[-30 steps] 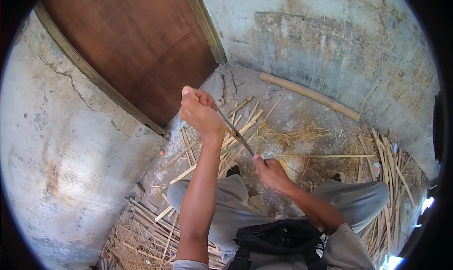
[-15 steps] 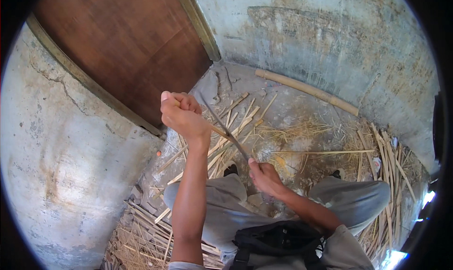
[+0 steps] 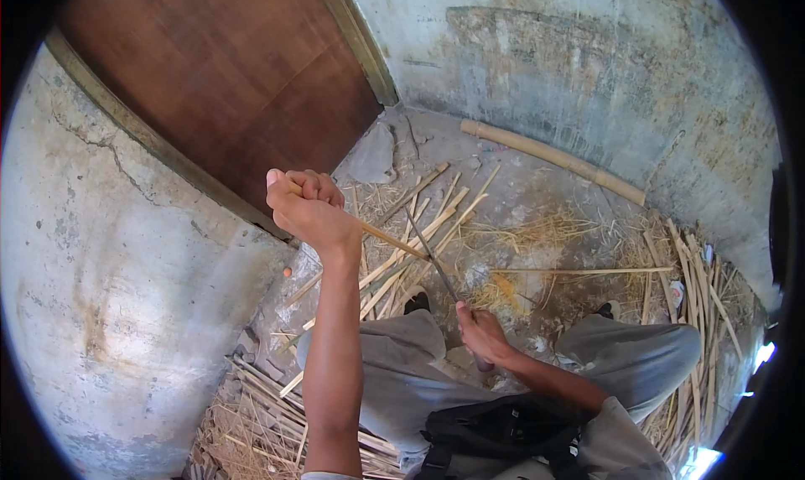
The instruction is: The person splits and shaves bamboo stalks into thin strips using a machete.
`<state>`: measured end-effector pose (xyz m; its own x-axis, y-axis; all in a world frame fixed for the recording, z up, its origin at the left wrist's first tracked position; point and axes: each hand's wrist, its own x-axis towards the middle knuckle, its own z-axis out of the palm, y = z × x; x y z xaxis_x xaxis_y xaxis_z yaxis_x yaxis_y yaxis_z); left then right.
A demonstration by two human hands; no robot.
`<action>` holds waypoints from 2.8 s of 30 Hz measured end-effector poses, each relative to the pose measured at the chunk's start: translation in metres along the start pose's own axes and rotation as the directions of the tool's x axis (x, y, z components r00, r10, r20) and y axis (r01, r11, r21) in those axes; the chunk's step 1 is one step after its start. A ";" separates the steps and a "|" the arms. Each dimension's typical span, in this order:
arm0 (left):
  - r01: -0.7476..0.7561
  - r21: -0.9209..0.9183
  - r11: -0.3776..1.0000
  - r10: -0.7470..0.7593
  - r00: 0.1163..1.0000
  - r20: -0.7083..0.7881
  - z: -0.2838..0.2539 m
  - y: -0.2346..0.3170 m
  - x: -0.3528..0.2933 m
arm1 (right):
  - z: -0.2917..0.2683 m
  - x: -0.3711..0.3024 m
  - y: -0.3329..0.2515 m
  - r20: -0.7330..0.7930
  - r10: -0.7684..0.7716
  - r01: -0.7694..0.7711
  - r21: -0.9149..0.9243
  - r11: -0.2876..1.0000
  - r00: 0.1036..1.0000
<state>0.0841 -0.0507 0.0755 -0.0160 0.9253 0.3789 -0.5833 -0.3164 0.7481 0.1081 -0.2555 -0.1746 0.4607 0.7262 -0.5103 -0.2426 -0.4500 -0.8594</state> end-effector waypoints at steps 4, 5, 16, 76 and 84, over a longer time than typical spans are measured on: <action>0.011 -0.007 1.000 -0.010 0.997 0.074 -0.003 0.001 -0.001 | -0.006 -0.007 -0.018 0.134 0.157 -0.189 0.276 0.942 0.979; 0.034 -0.025 0.999 -0.031 0.995 0.096 -0.007 0.000 0.004 | -0.008 -0.012 -0.035 0.316 0.287 -0.418 0.517 0.747 0.904; 0.124 -0.094 0.988 -0.105 0.978 0.182 0.005 0.002 -0.008 | 0.013 0.036 0.070 -0.155 -0.478 0.421 -0.296 0.858 0.865; -0.190 0.001 0.982 0.162 0.831 -0.532 -0.321 0.124 0.158 | -0.153 -0.020 -0.056 -0.476 -0.085 0.177 0.152 0.972 0.875; -0.214 -0.123 0.969 0.041 0.631 -0.775 -0.461 0.071 0.164 | -0.238 -0.120 -0.102 -0.615 -0.210 0.289 0.030 0.957 0.760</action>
<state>-0.3345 0.1752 -0.0606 -0.6636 0.7324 -0.1523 -0.6613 -0.4792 0.5771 0.2805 -0.4202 -0.0184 0.9263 0.3265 -0.1881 -0.1249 -0.2048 -0.9708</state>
